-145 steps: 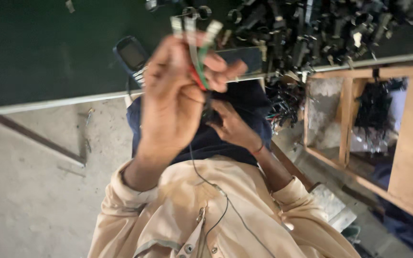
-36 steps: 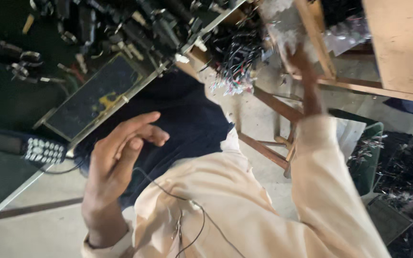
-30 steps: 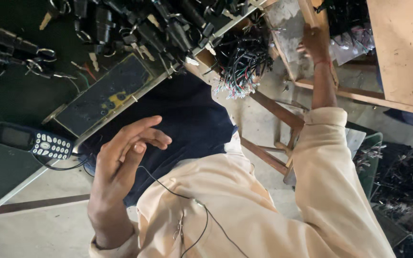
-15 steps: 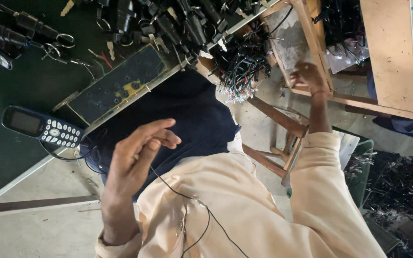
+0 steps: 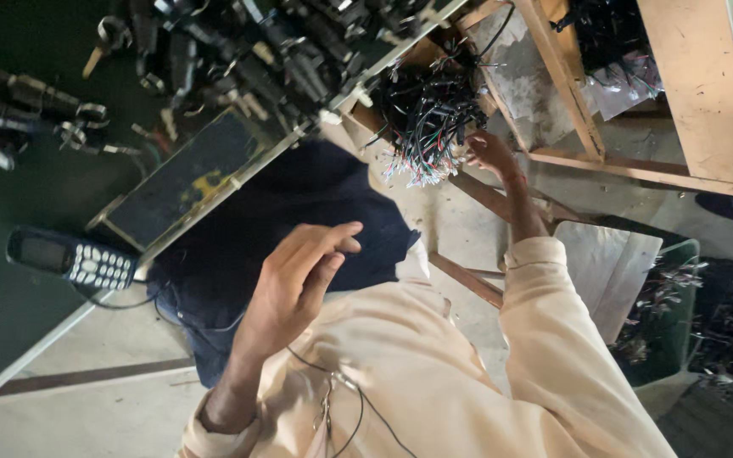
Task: The person sits at a workbench assembling wired electrical connectors. They strip and twist wire ends, insert wires into connector housings, attach the connectors to cables, and place finished assemblies on the table among a pile of similar parts, then pick up and operate a mobile phone.
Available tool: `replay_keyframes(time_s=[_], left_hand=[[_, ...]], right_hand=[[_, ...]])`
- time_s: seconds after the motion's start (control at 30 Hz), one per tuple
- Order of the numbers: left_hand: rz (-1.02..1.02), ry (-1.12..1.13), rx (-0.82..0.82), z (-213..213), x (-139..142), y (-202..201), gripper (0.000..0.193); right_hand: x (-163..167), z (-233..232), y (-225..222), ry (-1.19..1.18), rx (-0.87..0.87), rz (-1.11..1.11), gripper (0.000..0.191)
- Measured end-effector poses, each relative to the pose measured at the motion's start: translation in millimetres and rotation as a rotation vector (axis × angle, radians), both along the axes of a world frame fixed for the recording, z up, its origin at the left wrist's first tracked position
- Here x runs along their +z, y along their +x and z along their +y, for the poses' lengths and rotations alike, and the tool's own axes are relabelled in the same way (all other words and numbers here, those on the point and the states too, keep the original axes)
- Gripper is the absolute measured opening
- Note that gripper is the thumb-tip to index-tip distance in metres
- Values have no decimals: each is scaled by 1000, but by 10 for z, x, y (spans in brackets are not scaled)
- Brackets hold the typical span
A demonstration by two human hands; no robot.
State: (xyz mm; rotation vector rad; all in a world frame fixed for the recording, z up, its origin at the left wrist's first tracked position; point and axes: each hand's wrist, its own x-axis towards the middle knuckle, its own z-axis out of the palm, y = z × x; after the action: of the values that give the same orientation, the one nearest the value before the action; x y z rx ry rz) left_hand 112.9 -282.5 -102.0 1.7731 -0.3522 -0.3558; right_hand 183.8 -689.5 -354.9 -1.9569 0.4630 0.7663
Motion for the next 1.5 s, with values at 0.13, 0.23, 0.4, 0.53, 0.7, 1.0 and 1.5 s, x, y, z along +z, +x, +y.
replay_keyframes(time_s=[0.13,0.23,0.4,0.53,0.7,1.0,1.5], left_hand=[[-136,213,71,-154,-306,30,27],[359,16,275,-95,-665,-2,28],[742,-585,767,183,-1254,-131,60],[701,-684,950,549,-1579,-173,72],[772,-743,1189,804,-2092,182,72],[828,-856,1274,484,-2534,618,73],[778,-1011,1048,377,-3042,-250,78]], right_hand=[[-138,-116,218,362,-274,39,30],[-260,-195,594,397,-506,41,26],[-553,-428,1331,637,-704,-114,18],[-852,-639,1929,841,-826,-244,19],[-1151,-748,2768,24,-290,-626,26],[-1657,-924,3381,-214,-403,-470,24],[-2003,-1155,1457,-64,-803,-397,26]])
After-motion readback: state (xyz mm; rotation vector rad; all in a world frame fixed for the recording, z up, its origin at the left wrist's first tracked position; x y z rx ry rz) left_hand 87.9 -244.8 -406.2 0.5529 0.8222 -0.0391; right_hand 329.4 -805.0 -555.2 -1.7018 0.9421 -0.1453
